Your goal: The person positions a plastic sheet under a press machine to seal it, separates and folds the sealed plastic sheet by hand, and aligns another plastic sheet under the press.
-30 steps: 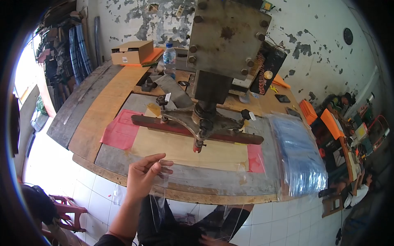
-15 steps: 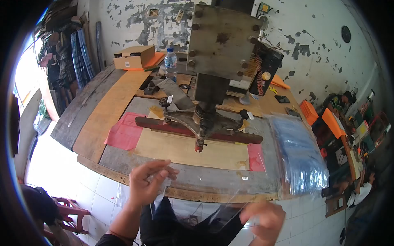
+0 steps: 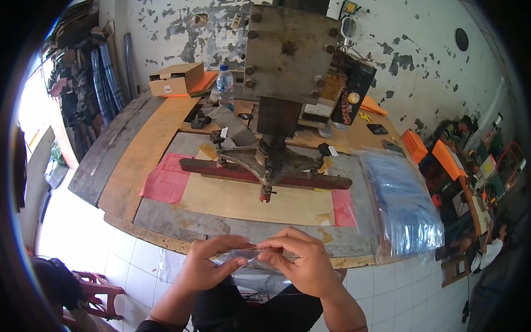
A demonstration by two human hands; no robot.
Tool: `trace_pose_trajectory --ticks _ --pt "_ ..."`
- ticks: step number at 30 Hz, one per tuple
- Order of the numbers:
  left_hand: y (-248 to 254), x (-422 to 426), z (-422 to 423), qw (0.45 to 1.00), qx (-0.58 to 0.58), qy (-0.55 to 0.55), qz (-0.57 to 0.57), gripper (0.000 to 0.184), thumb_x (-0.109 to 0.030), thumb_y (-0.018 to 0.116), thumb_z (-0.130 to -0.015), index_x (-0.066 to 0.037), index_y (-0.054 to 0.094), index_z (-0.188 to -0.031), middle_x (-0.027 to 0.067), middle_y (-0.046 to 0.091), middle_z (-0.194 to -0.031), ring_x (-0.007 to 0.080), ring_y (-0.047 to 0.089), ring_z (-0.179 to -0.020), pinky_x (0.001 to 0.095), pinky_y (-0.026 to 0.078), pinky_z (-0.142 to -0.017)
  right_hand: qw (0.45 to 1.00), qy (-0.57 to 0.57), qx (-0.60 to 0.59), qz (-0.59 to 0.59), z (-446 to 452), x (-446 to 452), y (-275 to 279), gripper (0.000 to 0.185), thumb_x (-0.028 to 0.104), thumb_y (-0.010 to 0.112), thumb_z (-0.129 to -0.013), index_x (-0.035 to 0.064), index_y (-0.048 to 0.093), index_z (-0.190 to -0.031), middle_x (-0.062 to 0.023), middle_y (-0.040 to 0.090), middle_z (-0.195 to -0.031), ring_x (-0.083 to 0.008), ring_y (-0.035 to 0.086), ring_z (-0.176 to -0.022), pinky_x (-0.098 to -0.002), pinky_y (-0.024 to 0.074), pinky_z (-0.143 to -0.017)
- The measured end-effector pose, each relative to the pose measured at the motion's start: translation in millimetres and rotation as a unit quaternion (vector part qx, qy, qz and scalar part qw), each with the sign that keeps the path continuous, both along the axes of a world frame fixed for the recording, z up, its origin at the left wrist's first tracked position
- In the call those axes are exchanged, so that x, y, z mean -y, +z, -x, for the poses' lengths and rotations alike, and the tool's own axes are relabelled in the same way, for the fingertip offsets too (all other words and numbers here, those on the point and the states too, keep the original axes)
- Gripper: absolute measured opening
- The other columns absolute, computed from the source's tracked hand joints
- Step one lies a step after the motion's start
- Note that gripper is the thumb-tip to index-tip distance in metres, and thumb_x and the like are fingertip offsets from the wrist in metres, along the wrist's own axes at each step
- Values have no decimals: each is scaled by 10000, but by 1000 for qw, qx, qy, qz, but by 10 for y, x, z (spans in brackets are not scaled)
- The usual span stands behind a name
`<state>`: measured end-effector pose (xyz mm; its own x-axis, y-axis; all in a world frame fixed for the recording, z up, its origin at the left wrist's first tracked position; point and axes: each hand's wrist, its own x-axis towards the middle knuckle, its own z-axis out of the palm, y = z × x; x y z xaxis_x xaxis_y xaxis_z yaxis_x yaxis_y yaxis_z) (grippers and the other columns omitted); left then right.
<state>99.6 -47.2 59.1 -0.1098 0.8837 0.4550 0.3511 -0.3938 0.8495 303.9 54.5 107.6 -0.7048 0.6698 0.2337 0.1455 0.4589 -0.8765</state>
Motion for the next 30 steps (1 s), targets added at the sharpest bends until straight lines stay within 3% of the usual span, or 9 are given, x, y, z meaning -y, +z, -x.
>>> trace_pose_trajectory --ticks 6,16,19,25,30 --pt "-14 16 -64 996 6 54 64 151 -128 798 -900 -21 773 -1003 108 796 -970 208 782 -880 305 602 -782 997 -16 18 -69 -15 -9 31 136 109 775 -919 6 741 -1000 -81 709 -901 -191 686 -856 -324 523 -763" --pt "-27 -8 -121 994 50 49 88 165 -118 782 -918 1 763 -1030 124 794 -976 198 780 -907 295 594 -792 998 -25 -38 -43 12 -49 -33 96 88 730 -926 1 727 -967 -71 707 -910 -169 662 -820 -294 490 -738" --pt "-54 -26 -137 991 77 64 94 136 -112 778 -917 3 764 -988 103 798 -921 147 767 -850 273 586 -778 998 -20 -31 -52 32 -51 -10 124 128 757 -921 9 741 -954 -67 712 -896 -158 655 -790 -287 471 -702" --pt "-178 -37 -131 988 104 32 111 195 -131 744 -958 7 753 -1097 127 791 -1006 187 771 -948 296 589 -812 998 -35 -25 -47 27 -176 -171 136 144 770 -924 8 763 -911 -60 713 -833 -139 639 -744 -271 454 -642" --pt "-198 -50 -58 980 143 -23 138 259 -163 590 -1067 20 713 -1205 98 784 -1018 120 724 -967 285 576 -853 999 -30 -34 15 27 -241 -248 114 118 745 -944 8 772 -937 -57 715 -833 -115 627 -723 -253 453 -622"
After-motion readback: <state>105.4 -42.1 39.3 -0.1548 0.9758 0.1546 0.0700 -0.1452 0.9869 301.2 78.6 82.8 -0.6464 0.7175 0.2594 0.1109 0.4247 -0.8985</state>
